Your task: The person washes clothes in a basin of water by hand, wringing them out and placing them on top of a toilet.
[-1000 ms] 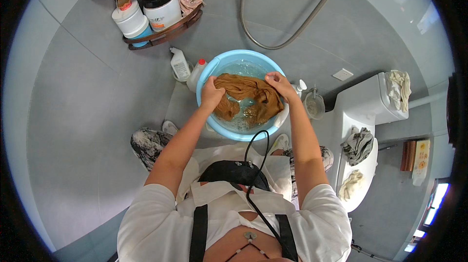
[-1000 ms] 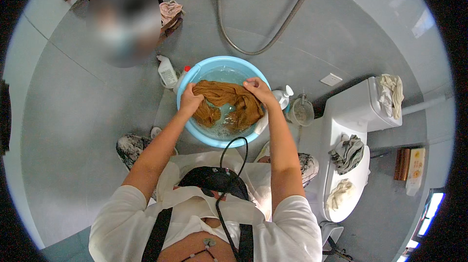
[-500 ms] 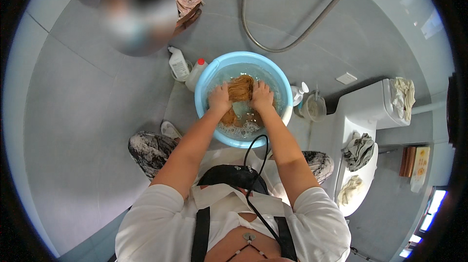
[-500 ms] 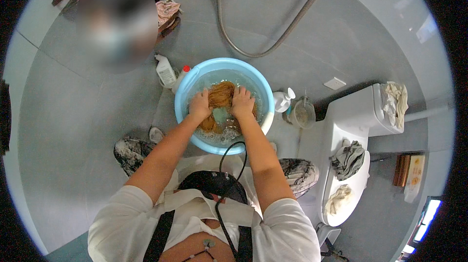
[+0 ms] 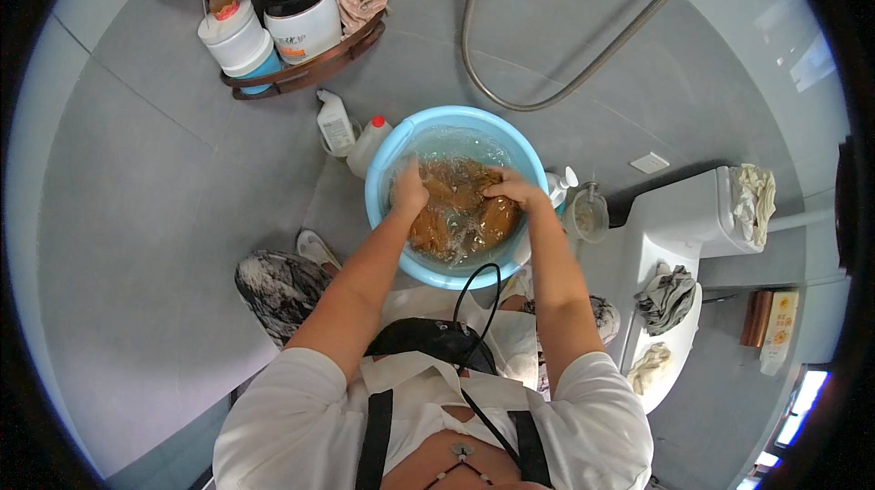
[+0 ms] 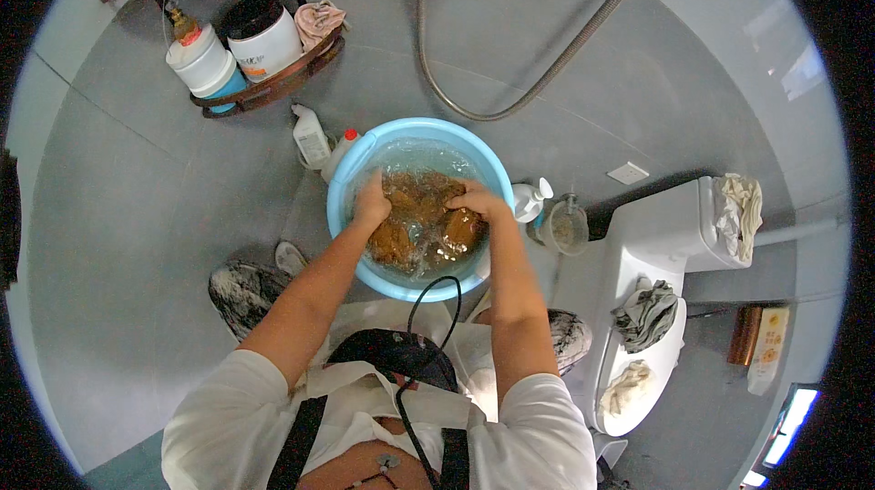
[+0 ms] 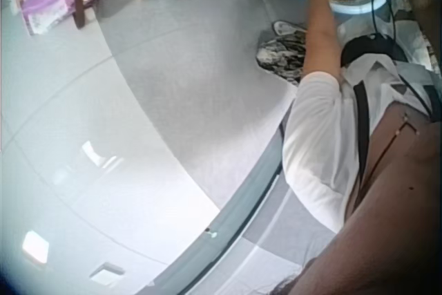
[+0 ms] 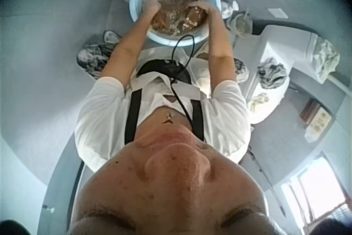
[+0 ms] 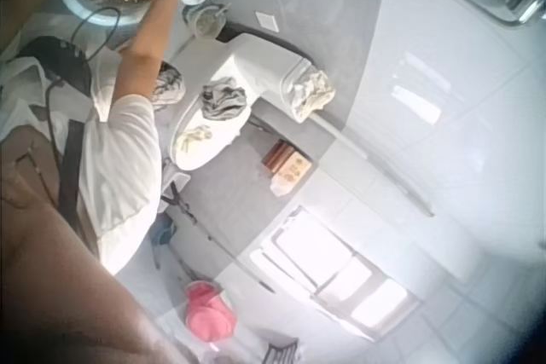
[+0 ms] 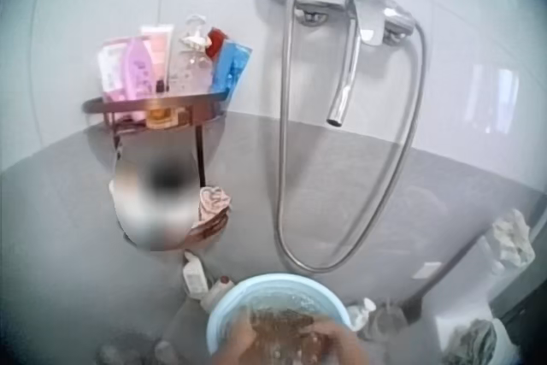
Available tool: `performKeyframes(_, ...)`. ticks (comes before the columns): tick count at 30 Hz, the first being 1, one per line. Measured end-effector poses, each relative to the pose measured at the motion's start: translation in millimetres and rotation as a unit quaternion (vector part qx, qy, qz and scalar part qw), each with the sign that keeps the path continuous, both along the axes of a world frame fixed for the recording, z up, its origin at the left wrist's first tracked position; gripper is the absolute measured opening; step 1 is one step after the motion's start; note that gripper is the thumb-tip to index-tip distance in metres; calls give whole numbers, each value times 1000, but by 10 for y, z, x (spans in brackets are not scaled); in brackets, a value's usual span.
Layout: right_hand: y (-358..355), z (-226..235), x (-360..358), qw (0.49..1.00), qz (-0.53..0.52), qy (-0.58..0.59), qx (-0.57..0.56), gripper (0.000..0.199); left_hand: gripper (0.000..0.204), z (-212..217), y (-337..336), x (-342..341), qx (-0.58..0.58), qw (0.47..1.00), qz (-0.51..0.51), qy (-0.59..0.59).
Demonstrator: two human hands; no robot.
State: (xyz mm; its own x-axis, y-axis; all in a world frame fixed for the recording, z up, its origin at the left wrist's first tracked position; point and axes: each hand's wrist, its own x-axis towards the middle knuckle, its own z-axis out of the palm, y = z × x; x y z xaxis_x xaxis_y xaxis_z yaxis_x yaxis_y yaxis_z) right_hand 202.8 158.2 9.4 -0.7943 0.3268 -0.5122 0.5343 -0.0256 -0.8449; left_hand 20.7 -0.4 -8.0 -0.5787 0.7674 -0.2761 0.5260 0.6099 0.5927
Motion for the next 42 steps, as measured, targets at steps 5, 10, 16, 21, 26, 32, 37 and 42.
performKeyframes(5,18,359,169,983,-62,90,-148,53,60,-71,39,16,11,998,68,-6)
performKeyframes(10,103,196,156,989,-145,6,7,42,63,-61,46,53,38,993,105,-30)
performKeyframes(16,-218,143,-169,900,21,-134,413,52,64,-68,57,-2,40,992,100,-72)
performKeyframes(21,-452,48,-194,879,104,-190,425,77,65,-71,22,12,120,988,48,-80)
performKeyframes(26,-441,-256,-263,855,70,-291,424,62,62,-346,27,-74,114,982,-31,-149)
performKeyframes(32,-268,-567,-139,909,-334,29,248,47,64,-160,84,30,218,760,120,-601)
performKeyframes(37,-873,376,-291,913,-258,223,223,53,53,163,-17,154,315,592,172,-721)
performKeyframes(42,-1327,685,-257,841,-112,263,460,58,49,425,-1,117,297,573,108,-756)
